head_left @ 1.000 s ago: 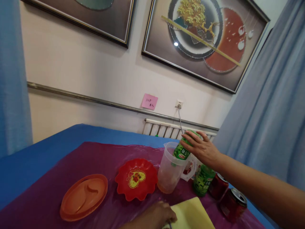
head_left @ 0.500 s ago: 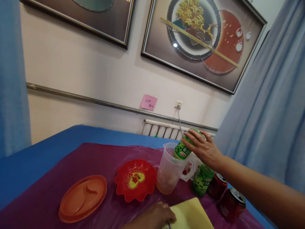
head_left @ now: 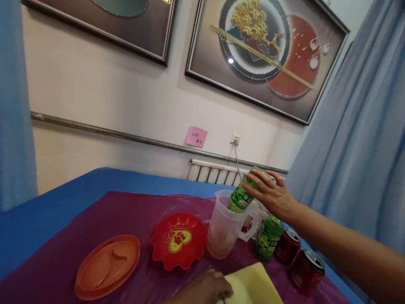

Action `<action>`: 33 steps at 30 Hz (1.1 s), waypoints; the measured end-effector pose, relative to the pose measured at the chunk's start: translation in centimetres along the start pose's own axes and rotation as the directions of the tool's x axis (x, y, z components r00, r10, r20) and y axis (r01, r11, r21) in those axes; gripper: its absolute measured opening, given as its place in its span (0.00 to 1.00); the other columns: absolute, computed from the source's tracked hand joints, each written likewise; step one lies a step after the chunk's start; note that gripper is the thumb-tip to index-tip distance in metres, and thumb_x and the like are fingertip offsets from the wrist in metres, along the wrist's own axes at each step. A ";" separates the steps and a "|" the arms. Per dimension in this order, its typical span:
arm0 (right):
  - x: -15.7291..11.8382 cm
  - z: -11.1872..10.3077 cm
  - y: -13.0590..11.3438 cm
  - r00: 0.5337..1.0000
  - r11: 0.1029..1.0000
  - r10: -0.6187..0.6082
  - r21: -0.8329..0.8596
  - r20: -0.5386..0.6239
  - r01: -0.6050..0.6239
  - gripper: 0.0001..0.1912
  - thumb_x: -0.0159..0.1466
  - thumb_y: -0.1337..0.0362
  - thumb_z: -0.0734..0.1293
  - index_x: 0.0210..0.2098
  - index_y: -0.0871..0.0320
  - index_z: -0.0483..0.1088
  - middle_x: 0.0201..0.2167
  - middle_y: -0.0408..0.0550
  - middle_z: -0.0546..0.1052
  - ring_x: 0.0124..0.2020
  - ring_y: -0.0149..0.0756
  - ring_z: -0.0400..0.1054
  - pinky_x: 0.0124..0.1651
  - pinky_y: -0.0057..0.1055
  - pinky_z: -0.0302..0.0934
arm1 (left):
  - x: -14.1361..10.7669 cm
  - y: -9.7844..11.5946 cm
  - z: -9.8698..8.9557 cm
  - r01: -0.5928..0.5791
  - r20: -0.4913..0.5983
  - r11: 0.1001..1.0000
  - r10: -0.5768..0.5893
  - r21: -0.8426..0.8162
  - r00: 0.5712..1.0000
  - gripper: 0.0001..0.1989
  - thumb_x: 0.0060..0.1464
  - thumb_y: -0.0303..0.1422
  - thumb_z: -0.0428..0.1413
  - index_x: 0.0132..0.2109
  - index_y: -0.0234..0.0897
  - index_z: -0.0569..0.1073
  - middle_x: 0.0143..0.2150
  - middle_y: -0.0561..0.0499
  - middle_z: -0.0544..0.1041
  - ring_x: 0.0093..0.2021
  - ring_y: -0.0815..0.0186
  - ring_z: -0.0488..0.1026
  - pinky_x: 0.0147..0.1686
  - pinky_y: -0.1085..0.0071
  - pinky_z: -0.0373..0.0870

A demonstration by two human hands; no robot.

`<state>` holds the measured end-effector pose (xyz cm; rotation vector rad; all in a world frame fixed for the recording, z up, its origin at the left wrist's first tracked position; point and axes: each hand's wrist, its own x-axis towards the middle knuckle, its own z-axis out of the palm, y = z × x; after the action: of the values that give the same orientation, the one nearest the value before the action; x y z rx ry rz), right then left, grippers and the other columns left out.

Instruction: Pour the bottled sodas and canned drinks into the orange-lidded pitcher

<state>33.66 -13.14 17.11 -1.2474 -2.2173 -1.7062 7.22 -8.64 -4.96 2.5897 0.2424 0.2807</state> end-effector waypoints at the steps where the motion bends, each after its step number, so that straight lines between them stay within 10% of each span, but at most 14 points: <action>1: 0.0 0.0 -0.1 1.000 1.000 0.008 -0.001 -0.014 -0.008 0.22 0.67 0.71 0.67 0.60 0.52 0.69 0.62 0.51 0.73 0.67 0.47 0.57 0.68 0.49 0.41 | -0.1 0.2 -0.2 0.003 0.002 1.000 -0.003 -0.001 1.000 0.14 0.56 0.38 0.60 0.50 0.44 0.75 0.46 0.50 0.81 0.45 0.58 0.77 0.53 0.63 0.69; 19: -1.7 0.0 -0.1 0.965 0.973 0.228 -0.002 0.127 -0.230 0.27 0.63 0.76 0.67 0.59 0.50 0.70 0.64 0.53 0.71 0.68 0.50 0.55 0.64 0.48 0.45 | -0.2 0.2 -0.1 0.049 -0.014 0.999 -0.049 -0.013 0.999 0.17 0.51 0.34 0.62 0.49 0.46 0.76 0.45 0.51 0.81 0.44 0.58 0.76 0.48 0.64 0.70; 33: -6.2 0.2 -2.4 0.723 0.739 0.612 0.094 0.321 -0.667 0.28 0.61 0.63 0.70 0.61 0.49 0.67 0.57 0.53 0.74 0.56 0.55 0.67 0.52 0.52 0.61 | 0.3 -1.2 1.1 -0.016 -0.039 1.000 0.016 0.000 0.999 0.15 0.53 0.41 0.62 0.48 0.45 0.77 0.44 0.49 0.82 0.42 0.57 0.78 0.46 0.66 0.71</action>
<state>36.35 -16.50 12.07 -1.9791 -1.6693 -1.0533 7.65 -8.08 -6.50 2.5888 0.2362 0.3377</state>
